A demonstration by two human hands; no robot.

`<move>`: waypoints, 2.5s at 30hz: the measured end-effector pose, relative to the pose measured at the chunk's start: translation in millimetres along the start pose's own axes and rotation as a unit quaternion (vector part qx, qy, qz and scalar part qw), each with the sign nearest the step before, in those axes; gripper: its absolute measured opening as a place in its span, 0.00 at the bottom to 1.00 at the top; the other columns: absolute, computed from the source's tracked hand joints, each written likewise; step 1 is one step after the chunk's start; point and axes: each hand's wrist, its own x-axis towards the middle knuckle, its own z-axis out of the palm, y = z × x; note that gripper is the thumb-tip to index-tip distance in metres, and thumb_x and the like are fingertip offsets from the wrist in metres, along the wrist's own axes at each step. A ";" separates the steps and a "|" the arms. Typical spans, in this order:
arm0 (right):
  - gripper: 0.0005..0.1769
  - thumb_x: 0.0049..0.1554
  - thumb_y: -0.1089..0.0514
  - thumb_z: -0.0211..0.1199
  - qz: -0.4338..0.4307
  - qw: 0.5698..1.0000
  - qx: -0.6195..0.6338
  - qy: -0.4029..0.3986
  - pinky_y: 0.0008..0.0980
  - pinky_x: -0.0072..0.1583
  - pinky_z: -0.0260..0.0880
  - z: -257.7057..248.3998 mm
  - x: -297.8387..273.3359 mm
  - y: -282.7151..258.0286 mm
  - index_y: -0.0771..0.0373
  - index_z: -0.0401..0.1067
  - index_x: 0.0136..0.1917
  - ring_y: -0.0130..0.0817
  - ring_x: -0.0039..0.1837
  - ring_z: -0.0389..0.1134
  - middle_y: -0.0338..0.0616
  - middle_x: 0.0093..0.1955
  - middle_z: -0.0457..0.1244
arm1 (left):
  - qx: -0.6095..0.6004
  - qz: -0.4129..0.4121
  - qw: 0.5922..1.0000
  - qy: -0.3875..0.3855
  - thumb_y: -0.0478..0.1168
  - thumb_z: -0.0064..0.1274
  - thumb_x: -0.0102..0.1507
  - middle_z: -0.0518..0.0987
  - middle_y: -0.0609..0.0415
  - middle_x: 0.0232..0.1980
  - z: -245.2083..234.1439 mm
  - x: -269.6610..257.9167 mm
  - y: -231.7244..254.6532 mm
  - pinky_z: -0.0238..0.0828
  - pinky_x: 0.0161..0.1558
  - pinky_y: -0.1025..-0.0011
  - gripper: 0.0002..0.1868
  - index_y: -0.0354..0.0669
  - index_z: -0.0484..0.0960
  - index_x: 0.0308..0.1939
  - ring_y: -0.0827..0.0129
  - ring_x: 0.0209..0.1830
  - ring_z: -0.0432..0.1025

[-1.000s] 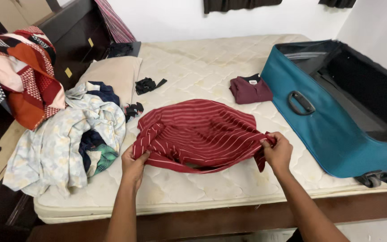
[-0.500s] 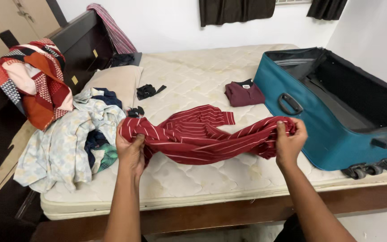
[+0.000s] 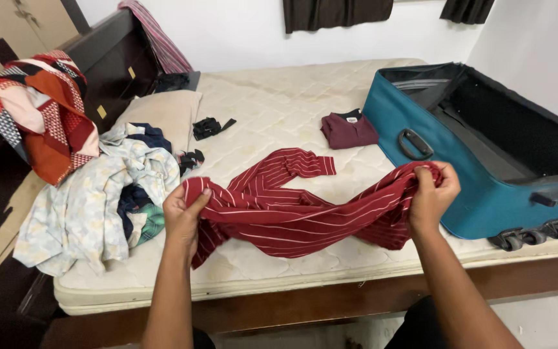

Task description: The person folds a red striped shirt and a light patterned shirt on a bed. They smooth and fold each garment into a compact rectangle and place them beside an open suitcase.

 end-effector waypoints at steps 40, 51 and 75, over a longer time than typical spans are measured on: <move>0.16 0.54 0.73 0.55 0.363 0.861 -0.262 -0.240 0.29 0.41 0.64 14.3 -13.3 307.9 0.65 0.74 0.54 0.28 0.41 0.65 0.39 0.45 0.67 | 0.181 -0.284 0.898 0.283 0.28 0.60 0.55 0.82 0.42 0.38 -70.0 138.8 -251.7 0.67 0.24 0.71 0.32 0.32 0.72 0.64 0.66 0.25 0.73; 0.24 0.59 0.64 0.60 0.479 0.834 -0.226 -0.153 0.31 0.51 0.68 91.9 -35.8 291.6 0.60 0.62 0.68 0.31 0.47 0.64 0.41 0.53 0.64 | 0.450 -0.143 0.850 0.234 0.50 0.73 0.56 0.80 0.40 0.58 -21.5 119.2 -260.0 0.72 0.58 0.64 0.25 0.37 0.86 0.49 0.55 0.56 0.73; 0.14 0.61 0.57 0.64 0.620 0.779 0.092 0.025 0.25 0.41 0.63 133.0 -73.0 276.7 0.61 0.66 0.58 0.28 0.43 0.61 0.42 0.53 0.65 | -0.286 -0.196 0.882 0.319 0.57 0.51 0.61 0.77 0.52 0.66 -74.0 63.1 -147.3 0.70 0.63 0.48 0.31 0.50 0.74 0.65 0.54 0.63 0.73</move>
